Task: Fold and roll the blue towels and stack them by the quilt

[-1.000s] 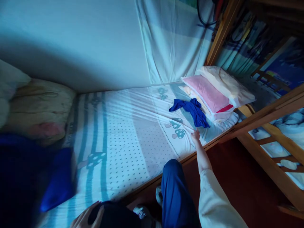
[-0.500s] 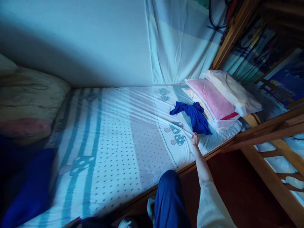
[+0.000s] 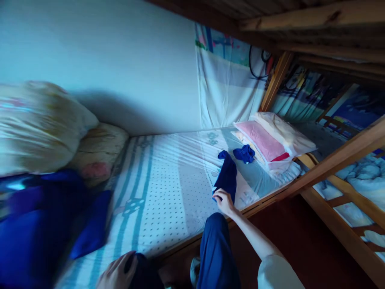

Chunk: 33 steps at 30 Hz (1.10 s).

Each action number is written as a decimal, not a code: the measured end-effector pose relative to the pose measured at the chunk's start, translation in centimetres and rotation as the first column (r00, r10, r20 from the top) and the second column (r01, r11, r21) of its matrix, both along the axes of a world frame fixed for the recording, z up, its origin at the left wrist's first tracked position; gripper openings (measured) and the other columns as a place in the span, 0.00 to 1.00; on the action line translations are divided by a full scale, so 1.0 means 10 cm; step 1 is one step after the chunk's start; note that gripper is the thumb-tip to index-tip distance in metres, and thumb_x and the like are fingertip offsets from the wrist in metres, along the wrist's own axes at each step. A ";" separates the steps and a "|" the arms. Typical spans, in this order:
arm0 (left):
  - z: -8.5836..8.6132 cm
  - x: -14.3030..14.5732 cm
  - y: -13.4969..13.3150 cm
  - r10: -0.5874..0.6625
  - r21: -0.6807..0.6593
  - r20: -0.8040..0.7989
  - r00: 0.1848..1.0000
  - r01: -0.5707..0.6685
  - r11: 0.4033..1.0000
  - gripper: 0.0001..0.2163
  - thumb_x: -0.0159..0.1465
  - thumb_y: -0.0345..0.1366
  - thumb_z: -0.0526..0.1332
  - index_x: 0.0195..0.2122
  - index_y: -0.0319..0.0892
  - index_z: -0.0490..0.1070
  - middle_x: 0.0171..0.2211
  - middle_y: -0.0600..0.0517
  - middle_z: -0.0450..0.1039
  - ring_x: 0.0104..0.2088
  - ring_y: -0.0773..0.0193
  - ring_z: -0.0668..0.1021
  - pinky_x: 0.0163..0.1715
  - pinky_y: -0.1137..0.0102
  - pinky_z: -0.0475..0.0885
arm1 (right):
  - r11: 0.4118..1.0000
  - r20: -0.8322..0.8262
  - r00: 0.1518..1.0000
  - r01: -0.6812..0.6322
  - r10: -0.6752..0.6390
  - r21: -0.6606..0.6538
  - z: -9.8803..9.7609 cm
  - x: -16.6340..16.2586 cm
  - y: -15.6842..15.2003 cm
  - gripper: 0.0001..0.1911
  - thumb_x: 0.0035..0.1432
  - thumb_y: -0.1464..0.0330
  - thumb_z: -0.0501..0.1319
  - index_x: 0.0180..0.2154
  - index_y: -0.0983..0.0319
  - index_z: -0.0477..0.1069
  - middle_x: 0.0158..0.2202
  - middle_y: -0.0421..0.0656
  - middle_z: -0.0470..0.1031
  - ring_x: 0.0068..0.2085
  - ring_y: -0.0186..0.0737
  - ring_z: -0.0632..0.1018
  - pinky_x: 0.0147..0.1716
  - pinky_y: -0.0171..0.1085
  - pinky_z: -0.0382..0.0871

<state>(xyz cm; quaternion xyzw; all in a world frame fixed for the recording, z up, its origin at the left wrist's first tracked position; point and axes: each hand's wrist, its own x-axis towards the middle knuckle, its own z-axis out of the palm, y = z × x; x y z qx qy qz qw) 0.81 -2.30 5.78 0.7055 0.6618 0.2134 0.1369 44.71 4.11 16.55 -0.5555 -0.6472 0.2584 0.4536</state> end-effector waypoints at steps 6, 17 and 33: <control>0.85 0.93 -0.22 -0.359 0.190 0.219 0.907 0.321 0.928 0.20 0.66 0.39 0.54 0.58 0.47 0.72 0.59 0.44 0.73 0.61 0.52 0.74 0.60 0.57 0.72 | 0.911 0.031 0.916 -0.401 0.400 0.099 0.73 -0.59 -0.97 0.13 0.66 0.71 0.60 0.33 0.58 0.82 0.37 0.45 0.80 0.39 0.39 0.81 0.43 0.37 0.76; 2.02 1.72 -0.63 -0.681 0.135 0.492 0.541 0.726 0.674 0.14 0.70 0.45 0.56 0.32 0.42 0.71 0.33 0.49 0.73 0.34 0.62 0.74 0.39 0.68 0.72 | 0.855 0.031 0.858 -0.514 0.513 0.068 2.04 -0.56 -1.76 0.11 0.66 0.69 0.63 0.36 0.56 0.85 0.36 0.43 0.83 0.37 0.36 0.82 0.41 0.35 0.77; 1.80 0.52 -0.66 -0.367 -0.106 0.550 0.750 0.498 0.861 0.24 0.61 0.61 0.60 0.28 0.41 0.70 0.26 0.54 0.70 0.29 0.65 0.70 0.32 0.71 0.67 | 0.912 0.075 0.996 0.007 -0.041 0.411 2.85 0.31 -1.51 0.08 0.63 0.64 0.65 0.34 0.58 0.83 0.36 0.45 0.81 0.39 0.40 0.82 0.42 0.39 0.79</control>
